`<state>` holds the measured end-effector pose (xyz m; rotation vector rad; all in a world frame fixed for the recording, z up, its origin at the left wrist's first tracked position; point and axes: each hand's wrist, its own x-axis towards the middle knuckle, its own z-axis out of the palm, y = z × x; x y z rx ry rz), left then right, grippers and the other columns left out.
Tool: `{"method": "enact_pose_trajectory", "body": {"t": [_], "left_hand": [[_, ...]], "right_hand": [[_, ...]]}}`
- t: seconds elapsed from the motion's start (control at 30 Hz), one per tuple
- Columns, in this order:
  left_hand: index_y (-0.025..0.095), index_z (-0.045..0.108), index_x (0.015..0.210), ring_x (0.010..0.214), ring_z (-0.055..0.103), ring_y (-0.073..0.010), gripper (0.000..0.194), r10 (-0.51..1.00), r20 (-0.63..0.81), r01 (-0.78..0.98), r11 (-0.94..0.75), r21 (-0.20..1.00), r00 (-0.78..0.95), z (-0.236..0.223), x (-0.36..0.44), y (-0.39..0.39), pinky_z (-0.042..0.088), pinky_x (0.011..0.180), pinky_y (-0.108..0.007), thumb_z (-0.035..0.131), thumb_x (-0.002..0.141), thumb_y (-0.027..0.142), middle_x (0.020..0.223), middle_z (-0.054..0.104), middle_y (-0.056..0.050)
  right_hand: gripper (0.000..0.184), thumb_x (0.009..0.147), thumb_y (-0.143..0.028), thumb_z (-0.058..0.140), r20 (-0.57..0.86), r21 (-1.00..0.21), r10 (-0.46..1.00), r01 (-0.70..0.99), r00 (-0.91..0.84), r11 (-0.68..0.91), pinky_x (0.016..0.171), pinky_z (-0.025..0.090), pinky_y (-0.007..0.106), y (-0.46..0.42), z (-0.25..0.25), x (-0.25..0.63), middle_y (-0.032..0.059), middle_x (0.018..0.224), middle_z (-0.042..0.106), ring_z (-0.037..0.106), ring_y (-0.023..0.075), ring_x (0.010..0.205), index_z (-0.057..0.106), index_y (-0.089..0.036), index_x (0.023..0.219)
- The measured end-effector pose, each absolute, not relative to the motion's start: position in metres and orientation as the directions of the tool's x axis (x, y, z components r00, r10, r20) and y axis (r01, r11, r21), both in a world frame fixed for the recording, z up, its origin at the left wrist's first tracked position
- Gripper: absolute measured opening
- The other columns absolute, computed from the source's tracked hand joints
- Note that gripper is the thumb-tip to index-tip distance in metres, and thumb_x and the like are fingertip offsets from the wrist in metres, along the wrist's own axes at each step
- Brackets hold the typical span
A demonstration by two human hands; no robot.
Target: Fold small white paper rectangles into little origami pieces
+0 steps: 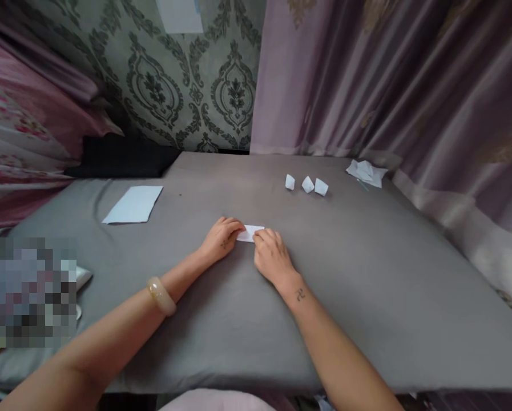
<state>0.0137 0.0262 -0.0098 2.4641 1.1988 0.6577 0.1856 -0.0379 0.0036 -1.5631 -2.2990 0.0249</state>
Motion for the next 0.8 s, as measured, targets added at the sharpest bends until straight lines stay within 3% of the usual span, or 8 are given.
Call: {"method": "enact_pose_trajectory", "body": {"t": [0.13,0.33,0.57,0.8], "left_hand": [[0.017,0.067,0.094,0.085,0.061,-0.0179,0.023,0.840,0.202,0.640,-0.519,0.567,0.503,-0.003,0.011,0.026,0.040,0.087,-0.034,0.045,0.086,0.014,0.098,0.070,-0.006],[0.017,0.069,0.095,0.095,0.063,-0.0189,0.029,0.880,0.136,0.671,-0.440,0.597,0.456,-0.001,0.013,0.027,0.039,0.093,-0.035,0.045,0.081,0.007,0.102,0.071,-0.006],[0.016,0.069,0.097,0.095,0.063,-0.0176,0.037,0.884,0.097,0.666,-0.414,0.621,0.458,0.003,0.010,0.027,0.039,0.093,-0.033,0.040,0.077,0.001,0.103,0.071,-0.006],[0.019,0.068,0.093,0.087,0.061,-0.0184,0.023,0.902,0.113,0.708,-0.400,0.582,0.416,-0.003,0.017,0.025,0.039,0.090,-0.036,0.046,0.084,0.017,0.099,0.070,-0.004]], "right_hand": [[0.044,0.085,-0.011,0.040,0.215,-0.096,0.908,0.918,-0.358,0.385,0.093,0.037,0.037,-0.054,0.010,0.175,0.0151,0.127,0.056,0.051,0.0244,0.107,0.053,-0.009,0.127],[0.047,0.092,-0.027,0.038,0.166,0.028,0.946,0.960,-0.280,0.279,0.088,0.037,0.040,-0.066,0.014,0.150,0.0194,0.133,0.049,0.051,0.0275,0.103,0.043,-0.021,0.139],[0.045,0.094,-0.036,0.037,0.129,-0.001,0.972,0.981,-0.195,0.196,0.088,0.036,0.042,-0.069,0.014,0.140,0.0183,0.137,0.042,0.046,0.0292,0.109,0.044,-0.028,0.138],[0.045,0.094,-0.039,0.037,0.123,-0.047,0.972,0.977,-0.199,0.206,0.093,0.034,0.041,-0.070,0.015,0.144,0.0162,0.139,0.041,0.043,0.0289,0.114,0.047,-0.027,0.136]]}}
